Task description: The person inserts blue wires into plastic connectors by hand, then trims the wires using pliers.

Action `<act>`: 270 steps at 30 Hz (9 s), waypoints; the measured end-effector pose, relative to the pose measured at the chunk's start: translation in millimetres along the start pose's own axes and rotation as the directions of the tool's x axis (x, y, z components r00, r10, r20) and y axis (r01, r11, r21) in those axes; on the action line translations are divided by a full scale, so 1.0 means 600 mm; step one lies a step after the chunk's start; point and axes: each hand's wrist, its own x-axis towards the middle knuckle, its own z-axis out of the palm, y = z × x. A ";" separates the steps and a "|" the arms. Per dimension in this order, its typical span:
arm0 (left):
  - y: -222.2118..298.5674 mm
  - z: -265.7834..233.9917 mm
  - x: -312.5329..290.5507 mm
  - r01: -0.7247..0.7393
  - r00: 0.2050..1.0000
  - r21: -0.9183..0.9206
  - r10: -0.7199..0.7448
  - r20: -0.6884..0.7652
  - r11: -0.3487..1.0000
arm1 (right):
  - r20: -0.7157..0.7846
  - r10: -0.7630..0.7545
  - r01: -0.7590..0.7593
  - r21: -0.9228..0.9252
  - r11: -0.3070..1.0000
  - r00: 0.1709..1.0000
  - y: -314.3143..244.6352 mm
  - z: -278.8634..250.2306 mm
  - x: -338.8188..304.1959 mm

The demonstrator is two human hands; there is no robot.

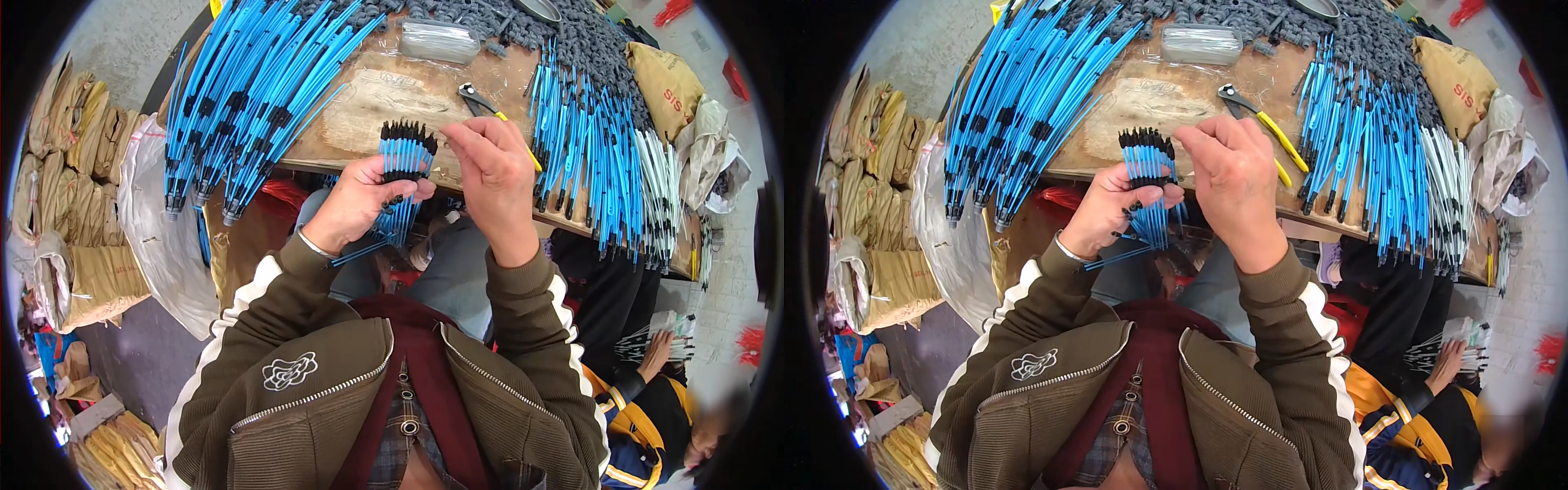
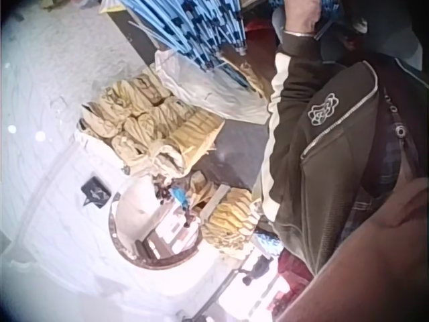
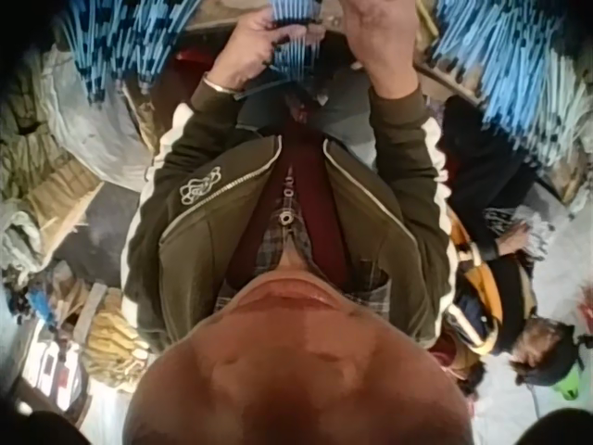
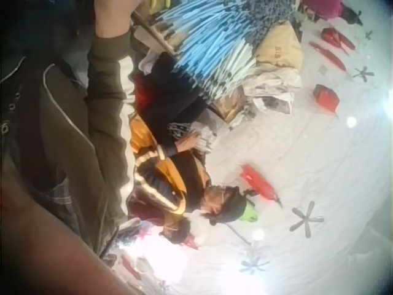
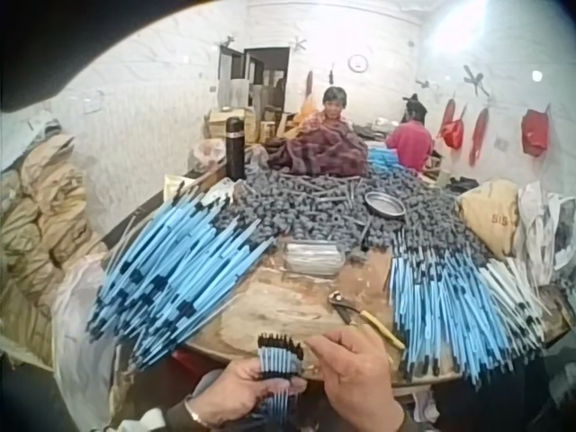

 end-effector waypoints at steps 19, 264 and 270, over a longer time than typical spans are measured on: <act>0.001 -0.003 -0.001 -0.031 0.999 0.108 0.027 0.041 0.994 | 0.079 -0.099 0.104 -0.065 0.992 0.992 -0.007 -0.013 0.016; -0.014 -0.002 -0.033 -0.334 0.936 0.332 0.269 0.225 0.882 | 0.290 -0.215 0.120 0.313 0.942 0.933 -0.035 -0.033 0.020; -0.024 -0.005 -0.033 -0.275 0.953 0.270 0.223 0.207 0.923 | 0.325 -0.163 0.024 0.394 0.919 0.932 -0.039 -0.036 0.018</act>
